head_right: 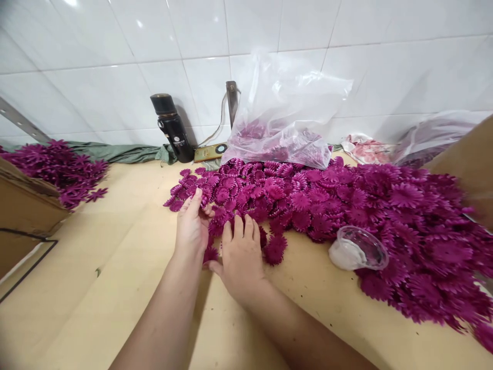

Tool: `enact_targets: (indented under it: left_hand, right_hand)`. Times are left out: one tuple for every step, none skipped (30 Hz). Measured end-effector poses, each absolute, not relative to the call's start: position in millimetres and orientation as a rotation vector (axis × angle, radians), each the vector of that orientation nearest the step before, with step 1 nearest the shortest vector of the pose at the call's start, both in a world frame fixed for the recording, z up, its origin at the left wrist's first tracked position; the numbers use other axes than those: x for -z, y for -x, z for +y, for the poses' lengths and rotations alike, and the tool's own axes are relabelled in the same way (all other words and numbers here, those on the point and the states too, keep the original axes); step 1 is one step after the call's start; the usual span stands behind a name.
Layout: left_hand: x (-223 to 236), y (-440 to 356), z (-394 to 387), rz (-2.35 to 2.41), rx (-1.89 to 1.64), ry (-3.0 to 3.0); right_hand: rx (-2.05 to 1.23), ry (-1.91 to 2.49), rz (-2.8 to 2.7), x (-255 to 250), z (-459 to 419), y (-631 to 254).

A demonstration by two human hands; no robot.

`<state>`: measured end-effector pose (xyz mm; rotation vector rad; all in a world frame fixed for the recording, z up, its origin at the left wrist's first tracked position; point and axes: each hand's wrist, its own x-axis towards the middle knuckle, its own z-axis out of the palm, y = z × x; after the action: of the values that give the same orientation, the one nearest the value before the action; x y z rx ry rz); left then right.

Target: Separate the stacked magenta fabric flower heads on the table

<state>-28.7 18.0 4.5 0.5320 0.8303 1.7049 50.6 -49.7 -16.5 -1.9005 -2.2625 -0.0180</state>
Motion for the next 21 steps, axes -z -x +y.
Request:
enact_targets:
  left_hand:
    - [-4.9,28.6,17.8,0.824,-1.704,-0.528]
    - [-5.2,28.6,17.6,0.819,-1.702,-0.524]
    - [-5.5,28.5,17.5,0.817,-1.700,-0.518]
    - [-5.6,28.5,17.5,0.816,-1.699,-0.512]
    - [-5.6,28.6,17.7,0.818,-1.698,-0.507]
    - [-5.4,28.7,18.0,0.821,-1.697,-0.501]
    - [-5.0,28.9,18.5,0.823,-1.695,-0.498]
    - [-4.6,29.0,18.9,0.824,-1.695,-0.496]
    - [-4.1,29.1,19.4,0.826,-1.694,-0.496]
    - [-3.6,29.2,19.8,0.828,-1.692,-0.499]
    - [-3.1,29.3,20.1,0.831,-1.693,-0.501]
    - [-2.7,29.4,20.3,0.833,-1.694,-0.502]
    - [-2.5,29.6,20.5,0.836,-1.692,-0.502]
    - [-2.3,29.9,20.7,0.838,-1.691,-0.500]
    - [-2.3,30.3,20.9,0.837,-1.687,-0.497]
    - [-2.4,30.8,21.0,0.836,-1.684,-0.493]
    - [-2.5,31.4,21.2,0.834,-1.680,-0.490]
    - [-2.7,32.0,21.4,0.833,-1.674,-0.487]
    - [-2.9,32.6,21.7,0.832,-1.672,-0.485]
    - [-3.0,33.0,22.0,0.832,-1.671,-0.485]
    - [-3.0,33.3,22.3,0.839,-1.669,-0.485]
  right_hand:
    - [-0.004,1.924,-2.271,17.6,-48.8,-49.5]
    - [-0.031,1.950,-2.283,18.5,-47.8,-48.3]
    - [-0.053,1.970,-2.298,19.1,-47.1,-47.0]
    - [-0.062,1.975,-2.318,19.4,-46.8,-45.4]
    - [-0.055,1.959,-2.343,19.6,-47.0,-43.6]
    - [-0.036,1.926,-2.377,19.7,-47.5,-41.6]
    - [-0.007,1.880,-2.417,19.9,-48.4,-39.4]
    - [0.030,1.820,-2.466,20.3,-49.2,-37.2]
    - [0.070,1.749,-2.520,20.9,-49.8,-35.2]
    - [0.103,1.678,-2.575,21.8,-50.0,-33.8]
    - [0.120,1.623,-2.622,22.7,-49.5,-33.1]
    - [0.118,1.594,-2.654,23.5,-48.2,-33.4]
    - [0.095,1.590,-2.671,24.0,-46.4,-34.8]
    - [0.051,1.610,-2.673,24.1,-44.2,-37.3]
    - [-0.007,1.641,-2.657,23.6,-41.8,-40.9]
    - [-0.071,1.668,-2.628,22.4,-39.4,-45.6]
    - [-0.134,1.681,-2.586,20.3,-37.3,-51.2]
    - [-0.192,1.683,-2.527,17.0,-35.4,-57.7]
    - [-0.239,1.678,-2.446,12.4,-33.6,-65.1]
    - [-0.270,1.668,-2.349,6.1,-31.9,-73.5]
    - [-0.288,1.655,-2.243,-1.9,-30.1,-83.1]
